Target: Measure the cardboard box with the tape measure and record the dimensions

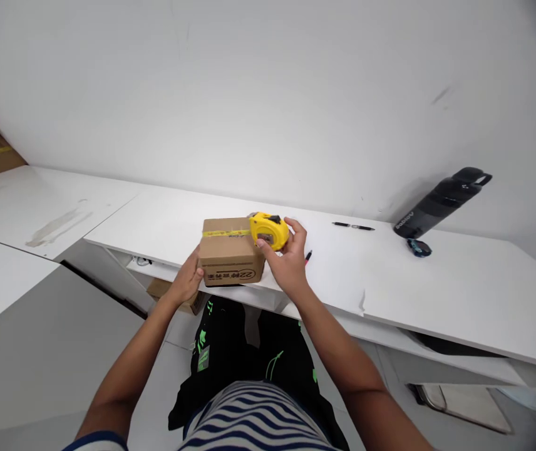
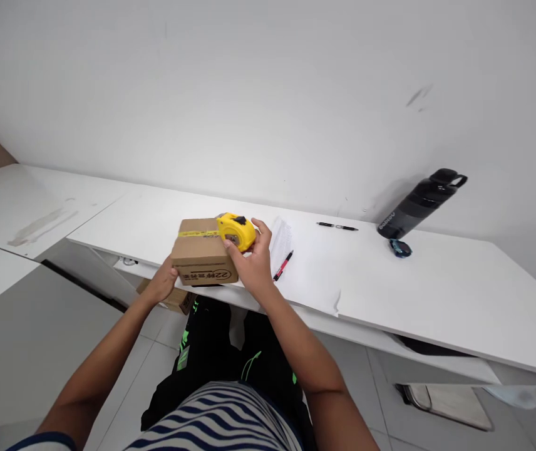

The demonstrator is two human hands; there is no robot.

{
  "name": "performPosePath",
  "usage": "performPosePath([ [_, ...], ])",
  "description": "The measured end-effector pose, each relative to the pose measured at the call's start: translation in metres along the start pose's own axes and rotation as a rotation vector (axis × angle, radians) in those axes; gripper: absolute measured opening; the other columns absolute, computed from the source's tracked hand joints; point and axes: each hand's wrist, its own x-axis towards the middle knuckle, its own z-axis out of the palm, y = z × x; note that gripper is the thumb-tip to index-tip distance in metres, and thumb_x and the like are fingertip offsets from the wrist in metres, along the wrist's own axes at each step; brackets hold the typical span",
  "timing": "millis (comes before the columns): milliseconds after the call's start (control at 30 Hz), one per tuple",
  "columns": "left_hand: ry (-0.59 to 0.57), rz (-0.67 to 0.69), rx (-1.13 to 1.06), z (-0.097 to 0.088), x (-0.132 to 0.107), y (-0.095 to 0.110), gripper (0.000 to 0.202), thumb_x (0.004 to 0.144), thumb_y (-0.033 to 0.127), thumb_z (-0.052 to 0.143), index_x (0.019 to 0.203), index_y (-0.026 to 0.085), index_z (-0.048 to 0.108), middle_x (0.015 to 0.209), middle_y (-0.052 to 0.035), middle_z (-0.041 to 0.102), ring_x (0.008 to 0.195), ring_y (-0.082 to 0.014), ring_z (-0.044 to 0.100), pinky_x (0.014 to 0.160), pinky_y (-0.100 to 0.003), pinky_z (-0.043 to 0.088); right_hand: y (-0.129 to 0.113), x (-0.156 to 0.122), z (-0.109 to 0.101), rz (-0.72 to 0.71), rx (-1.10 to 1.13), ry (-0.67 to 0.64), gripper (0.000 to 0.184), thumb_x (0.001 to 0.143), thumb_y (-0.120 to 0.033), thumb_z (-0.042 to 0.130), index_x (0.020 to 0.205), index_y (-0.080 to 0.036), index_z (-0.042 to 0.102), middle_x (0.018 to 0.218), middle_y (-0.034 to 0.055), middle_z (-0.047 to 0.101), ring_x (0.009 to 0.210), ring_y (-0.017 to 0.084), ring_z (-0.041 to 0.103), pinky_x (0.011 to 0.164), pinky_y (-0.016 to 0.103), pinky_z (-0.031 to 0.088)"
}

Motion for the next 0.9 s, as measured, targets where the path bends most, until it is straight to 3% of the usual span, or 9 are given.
performPosePath([
  [67, 0.096, -0.009, -0.006, 0.001, 0.003, 0.005, 0.082, 0.088, 0.073, 0.035, 0.150, 0.020, 0.032, 0.158, -0.0194, 0.032, 0.144, -0.0322, 0.035, 0.117, -0.050, 0.031, -0.008, 0.017, 0.002, -0.044, -0.063, -0.097, 0.067, 0.081, -0.040, 0.071, 0.136, -0.029, 0.035, 0.108, 0.0048, 0.065, 0.089, 0.019, 0.067, 0.073, 0.034, 0.057],
  [133, 0.314, -0.016, -0.053, -0.005, 0.007, 0.020, 0.069, 0.090, 0.064, 0.044, 0.143, 0.022, 0.038, 0.148, -0.0183, 0.045, 0.133, -0.0296, 0.048, 0.109, -0.048, 0.041, -0.020, 0.030, 0.002, -0.134, -0.167, -0.212, 0.061, 0.082, -0.040, 0.071, 0.134, -0.030, 0.041, 0.120, 0.0061, 0.064, 0.093, 0.020, 0.066, 0.073, 0.034, 0.057],
  [200, 0.486, -0.031, -0.116, -0.017, 0.015, 0.045, 0.052, 0.092, 0.058, 0.046, 0.130, 0.022, 0.049, 0.124, -0.0136, 0.062, 0.114, -0.0251, 0.060, 0.099, -0.043, 0.047, -0.034, 0.037, 0.000, -0.268, -0.269, -0.313, 0.056, 0.084, -0.039, 0.068, 0.135, -0.032, 0.045, 0.132, 0.0065, 0.060, 0.102, 0.021, 0.065, 0.076, 0.036, 0.058],
  [233, 0.504, -0.046, -0.144, -0.025, 0.019, 0.060, 0.045, 0.093, 0.056, 0.046, 0.122, 0.022, 0.055, 0.110, -0.0107, 0.066, 0.105, -0.0232, 0.062, 0.097, -0.041, 0.048, -0.040, 0.039, 0.000, -0.346, -0.310, -0.355, 0.054, 0.087, -0.037, 0.066, 0.136, -0.033, 0.046, 0.134, 0.0062, 0.059, 0.107, 0.022, 0.064, 0.079, 0.037, 0.058],
  [367, 0.234, -0.168, -0.263, -0.051, 0.040, 0.120, 0.040, 0.088, 0.058, 0.053, 0.096, 0.021, 0.063, 0.085, -0.0050, 0.065, 0.081, -0.0192, 0.061, 0.080, -0.034, 0.050, -0.061, 0.037, 0.001, -0.641, -0.408, -0.486, 0.052, 0.093, -0.024, 0.054, 0.143, -0.035, 0.042, 0.128, 0.0044, 0.065, 0.114, 0.021, 0.062, 0.087, 0.038, 0.057],
  [467, 0.084, -0.208, -0.331, -0.061, 0.052, 0.141, 0.035, 0.082, 0.055, 0.064, 0.078, 0.020, 0.060, 0.073, -0.0012, 0.059, 0.069, -0.0155, 0.055, 0.069, -0.030, 0.045, -0.067, 0.034, 0.001, -0.737, -0.442, -0.520, 0.057, 0.093, -0.016, 0.049, 0.146, -0.035, 0.039, 0.126, 0.0044, 0.065, 0.113, 0.020, 0.063, 0.086, 0.038, 0.057],
  [600, -0.057, -0.260, -0.461, -0.064, 0.061, 0.133, 0.032, 0.079, 0.048, 0.068, 0.068, 0.020, 0.055, 0.061, 0.0020, 0.052, 0.058, -0.0118, 0.046, 0.060, -0.027, 0.039, -0.062, 0.037, -0.017, -0.677, -0.481, -0.538, 0.057, 0.093, -0.017, 0.050, 0.147, -0.034, 0.040, 0.129, 0.0051, 0.064, 0.114, 0.021, 0.061, 0.084, 0.038, 0.057],
  [800, 0.047, -0.406, -0.543, -0.066, 0.071, 0.083, 0.038, 0.078, 0.043, 0.065, 0.058, 0.020, 0.043, 0.055, 0.0047, 0.036, 0.051, -0.0101, 0.037, 0.055, -0.027, 0.035, -0.035, 0.064, -0.070, -0.336, -0.536, -0.534, 0.057, 0.090, -0.034, 0.062, 0.144, -0.034, 0.045, 0.133, 0.0060, 0.062, 0.103, 0.023, 0.063, 0.075, 0.037, 0.056],
  [900, 0.041, -0.511, -0.520, -0.060, 0.075, 0.059, 0.039, 0.077, 0.044, 0.065, 0.057, 0.020, 0.041, 0.056, 0.0057, 0.033, 0.051, -0.0092, 0.034, 0.053, -0.026, 0.033, -0.020, 0.077, -0.085, -0.205, -0.563, -0.550, 0.053, 0.089, -0.037, 0.062, 0.141, -0.034, 0.050, 0.129, 0.0063, 0.064, 0.101, 0.024, 0.063, 0.074, 0.038, 0.055],
])
